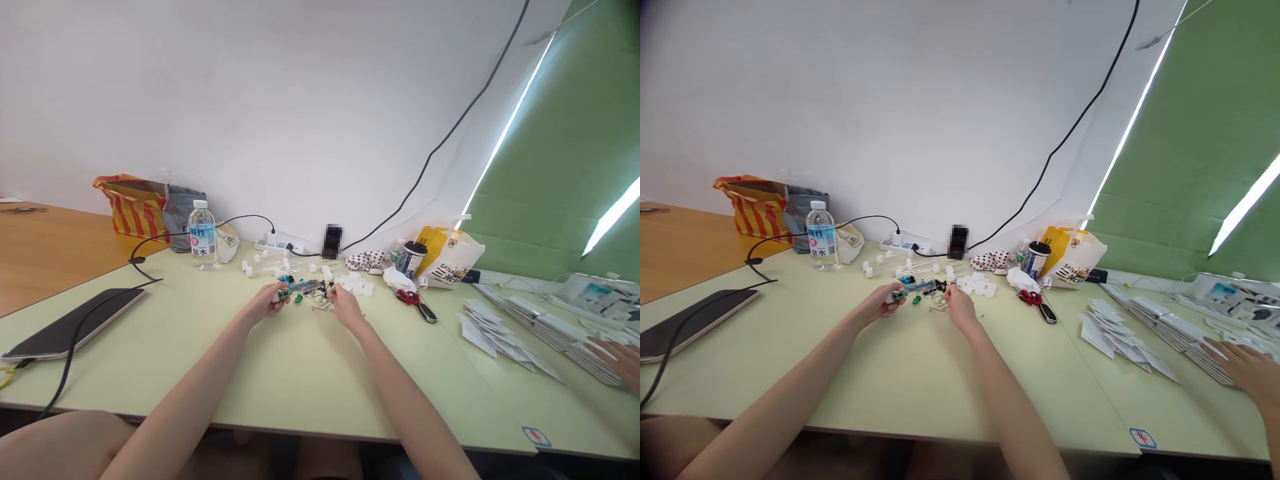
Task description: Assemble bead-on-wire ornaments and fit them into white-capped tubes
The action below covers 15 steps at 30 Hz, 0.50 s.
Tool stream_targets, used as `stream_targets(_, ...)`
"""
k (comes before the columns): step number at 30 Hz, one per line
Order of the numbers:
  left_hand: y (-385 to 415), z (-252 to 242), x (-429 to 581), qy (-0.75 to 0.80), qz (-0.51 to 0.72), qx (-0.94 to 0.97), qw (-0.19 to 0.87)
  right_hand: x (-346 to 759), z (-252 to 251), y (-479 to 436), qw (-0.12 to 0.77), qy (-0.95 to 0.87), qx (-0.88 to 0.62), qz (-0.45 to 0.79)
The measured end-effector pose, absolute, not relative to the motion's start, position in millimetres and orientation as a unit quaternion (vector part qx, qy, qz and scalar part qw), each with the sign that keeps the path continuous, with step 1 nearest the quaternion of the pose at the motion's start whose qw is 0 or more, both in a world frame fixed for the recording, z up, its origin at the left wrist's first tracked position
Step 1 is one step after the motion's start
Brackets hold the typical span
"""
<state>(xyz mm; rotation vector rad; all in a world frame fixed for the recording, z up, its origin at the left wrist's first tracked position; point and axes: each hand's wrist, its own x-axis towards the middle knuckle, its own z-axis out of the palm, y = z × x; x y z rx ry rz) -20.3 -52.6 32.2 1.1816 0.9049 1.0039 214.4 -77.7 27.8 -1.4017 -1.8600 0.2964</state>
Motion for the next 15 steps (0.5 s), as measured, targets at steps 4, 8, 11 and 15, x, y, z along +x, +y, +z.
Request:
stream_targets(4, -57.2, 35.0, -16.5, 0.417, 0.393, 0.526, 0.629, 222.7, 41.9, -76.2, 0.528, -0.659, -0.472, 0.254)
stream_targets(8, -61.8, 34.8, -13.1, 0.385, 0.357, 0.562, 0.639, 221.5, 42.8, -78.6, 0.507, -0.653, -0.426, 0.367)
stream_targets(11, -65.1, 34.3, -12.8, 0.368, 0.347, 0.585, 0.634, 219.3, 40.9, -81.5, 0.496, -0.648, -0.435, 0.381)
stream_targets(15, -71.3, 37.6, -13.8, 0.355, 0.327, 0.611, 0.628, 219.0, 44.2, -82.8, 0.511, -0.626, -0.423, 0.410)
